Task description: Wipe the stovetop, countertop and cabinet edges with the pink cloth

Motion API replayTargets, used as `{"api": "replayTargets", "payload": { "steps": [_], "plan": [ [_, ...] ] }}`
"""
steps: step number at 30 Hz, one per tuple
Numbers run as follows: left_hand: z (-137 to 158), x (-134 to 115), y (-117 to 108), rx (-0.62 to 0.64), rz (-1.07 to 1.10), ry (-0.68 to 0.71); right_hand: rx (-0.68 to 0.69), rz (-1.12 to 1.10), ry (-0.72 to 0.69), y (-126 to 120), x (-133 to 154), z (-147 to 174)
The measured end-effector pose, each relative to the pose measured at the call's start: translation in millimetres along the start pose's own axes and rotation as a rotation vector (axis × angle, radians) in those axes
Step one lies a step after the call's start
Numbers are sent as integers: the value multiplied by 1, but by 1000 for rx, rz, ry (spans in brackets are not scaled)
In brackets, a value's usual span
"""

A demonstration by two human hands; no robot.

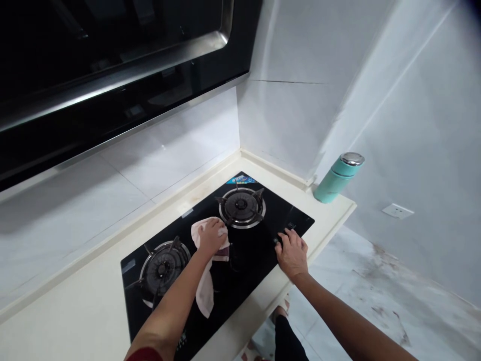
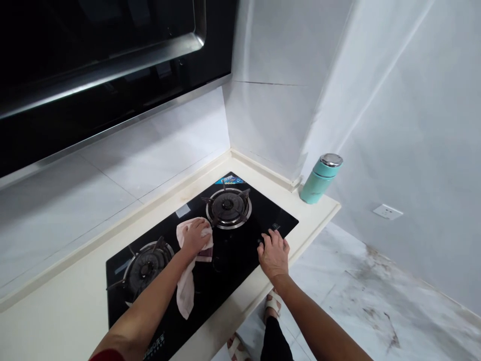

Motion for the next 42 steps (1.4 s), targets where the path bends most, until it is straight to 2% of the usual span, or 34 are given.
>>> {"api": "replayTargets", "payload": {
  "steps": [4,12,18,21,25,29,31,34,38,42],
  "plan": [
    [-23,1,4,-29,43,-81,-5,5,-14,0,0,0],
    [-88,23,-2,-27,96,-271,-14,3,-19,2,-1,0],
    [-107,15,-8,-195,47,-485,-11,-19,-7,3,0,-1],
    [-112,9,-10,-219,28,-546,-11,-20,-7,3,1,-1],
    [-105,8,-14,-167,10,-459,-8,-16,-14,3,1,-1],
    [-78,18,-17,-92,-40,-304,-12,-24,-12,4,0,0],
    [-62,27,-18,-60,-73,-280,-18,-29,-11,5,-1,0],
    [-47,44,-21,-38,-120,-319,-22,-30,-17,6,-2,1],
    [-44,63,-28,-28,-152,-412,-33,-28,-26,6,-2,1],
    [-47,67,-32,-21,-139,-488,-33,-35,-15,7,-2,1]
  ]
}}
Point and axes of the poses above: each hand's wrist, its own z-axis away from the middle knuckle, its own y-axis out of the palm, x = y × z, the point moved 1 cm from there along -z, towards the middle knuckle, and after that the axes turned 11 degrees about -z, right-handed, at the moved point
